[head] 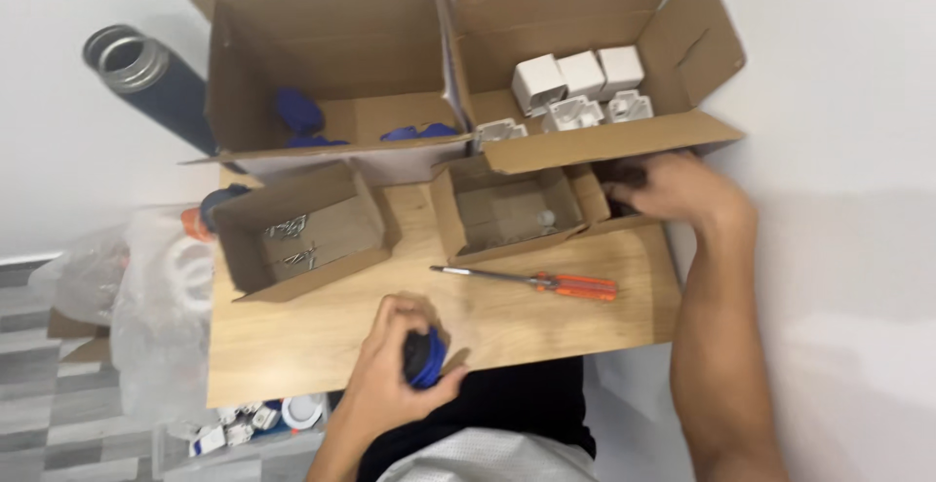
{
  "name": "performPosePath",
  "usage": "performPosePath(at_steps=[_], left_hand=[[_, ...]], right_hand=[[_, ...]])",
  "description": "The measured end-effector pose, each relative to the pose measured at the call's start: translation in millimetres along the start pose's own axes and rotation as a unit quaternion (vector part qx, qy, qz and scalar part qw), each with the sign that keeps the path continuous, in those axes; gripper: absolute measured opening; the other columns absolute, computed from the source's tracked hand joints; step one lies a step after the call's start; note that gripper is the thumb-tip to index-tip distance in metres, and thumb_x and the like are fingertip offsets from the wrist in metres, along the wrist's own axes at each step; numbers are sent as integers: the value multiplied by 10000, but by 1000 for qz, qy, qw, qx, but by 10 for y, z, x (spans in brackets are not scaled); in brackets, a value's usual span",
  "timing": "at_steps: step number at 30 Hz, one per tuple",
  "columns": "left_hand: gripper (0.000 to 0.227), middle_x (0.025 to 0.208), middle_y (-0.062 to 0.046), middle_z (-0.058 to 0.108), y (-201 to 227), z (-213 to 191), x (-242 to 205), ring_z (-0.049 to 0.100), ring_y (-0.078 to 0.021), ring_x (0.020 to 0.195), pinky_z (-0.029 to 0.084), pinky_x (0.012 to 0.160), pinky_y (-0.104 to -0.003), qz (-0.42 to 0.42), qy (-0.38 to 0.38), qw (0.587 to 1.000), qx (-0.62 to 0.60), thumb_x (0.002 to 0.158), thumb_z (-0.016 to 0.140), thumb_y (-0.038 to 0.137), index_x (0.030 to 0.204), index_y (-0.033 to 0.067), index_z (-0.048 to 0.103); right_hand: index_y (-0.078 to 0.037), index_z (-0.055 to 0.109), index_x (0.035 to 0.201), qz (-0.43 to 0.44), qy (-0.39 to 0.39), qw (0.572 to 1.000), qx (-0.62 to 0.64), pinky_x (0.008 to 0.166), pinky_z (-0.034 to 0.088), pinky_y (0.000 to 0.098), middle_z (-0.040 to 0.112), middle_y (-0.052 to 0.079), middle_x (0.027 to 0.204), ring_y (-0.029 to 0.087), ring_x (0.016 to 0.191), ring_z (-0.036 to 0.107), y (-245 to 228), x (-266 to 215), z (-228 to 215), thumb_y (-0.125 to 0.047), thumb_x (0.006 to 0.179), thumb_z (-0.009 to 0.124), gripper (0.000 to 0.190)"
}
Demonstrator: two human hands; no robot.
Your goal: The person assembles electrical components on a wooden table, using a screwdriver to secure blue plastic covers onto white boxes. They repeatedly pick up parts from cardboard boxes, align them, and tighten screws before placing the finished items aside.
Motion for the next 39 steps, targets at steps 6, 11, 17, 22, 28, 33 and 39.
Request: performPosePath(at_steps=[6, 11, 17, 22, 28, 33, 39], left_hand=[[288, 1123, -111, 561, -74, -85, 15, 630, -267, 1051, 560, 874, -368, 45, 60, 997, 28, 869, 847, 222, 1005, 84, 633], [403, 1173, -116, 540, -169, -93, -77, 658, -250, 1043, 561, 930, -360, 5, 77, 997, -19, 833, 868, 316, 1046, 60, 642], [501, 1203, -108, 583, -159, -199, -122, 641, -247, 1154, 528, 1035, -364, -13, 56, 997, -48, 835, 843, 367, 1130, 28, 622], [456, 1186, -100, 611, -158, -243, -214, 647, -239, 1139, 527, 1021, -352, -14, 72, 997, -17, 846, 849, 335, 1128, 42, 643], [489, 1206, -103, 632, -243, -222, -297, 652, -258, 1144, 529, 1024, -368, -20, 88, 995, 41, 816, 874, 363, 1127, 74, 632], [663, 1240, -85, 625, -259, -106, -304, 655, -261, 1136, 549, 990, -403, -18, 65, 994, 86, 723, 894, 530, 1151, 92, 641], [674, 1235, -108, 601, -217, 9, -118, 622, -283, 1164, 529, 1020, -429, -8, 35, 998, 53, 752, 871, 517, 1173, 51, 625]], right_hand=[[-105, 688, 1295, 78, -25, 995, 50, 888, 559, 426, 727, 152, 1293, 366, 1127, 701, -402, -236, -196, -272, 912, 598, 428], [-87, 732, 1220, 82, 11, 994, 68, 850, 549, 447, 742, 176, 1262, 386, 1070, 716, -338, -149, -91, -255, 889, 610, 391], [-150, 656, 1368, 25, 137, 986, 97, 987, 512, 459, 662, 142, 1389, 402, 1238, 639, -148, -210, -62, -421, 887, 716, 555], [-116, 794, 1149, -71, 266, 941, 197, 992, 458, 413, 775, 75, 1159, 296, 1214, 634, -192, -459, -60, -157, 909, 783, 244], [-66, 820, 1039, -99, 301, 897, 309, 862, 545, 269, 791, 21, 999, 122, 894, 729, -413, -803, -76, -106, 974, 772, 90], [21, 717, 1171, -168, 446, 784, 397, 845, 525, 272, 715, 119, 1117, 157, 946, 655, -252, -1077, 100, 20, 1084, 740, 89], [122, 659, 1229, -204, 502, 687, 484, 911, 633, 336, 630, 253, 1149, 301, 950, 687, -142, -1403, 336, 93, 1092, 710, 149]])
Point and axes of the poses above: each hand's wrist, its own x-axis towards the middle knuckle, its own z-axis out of the palm, y = z × x, the point moved 3 cm from there along x, towards the middle knuckle
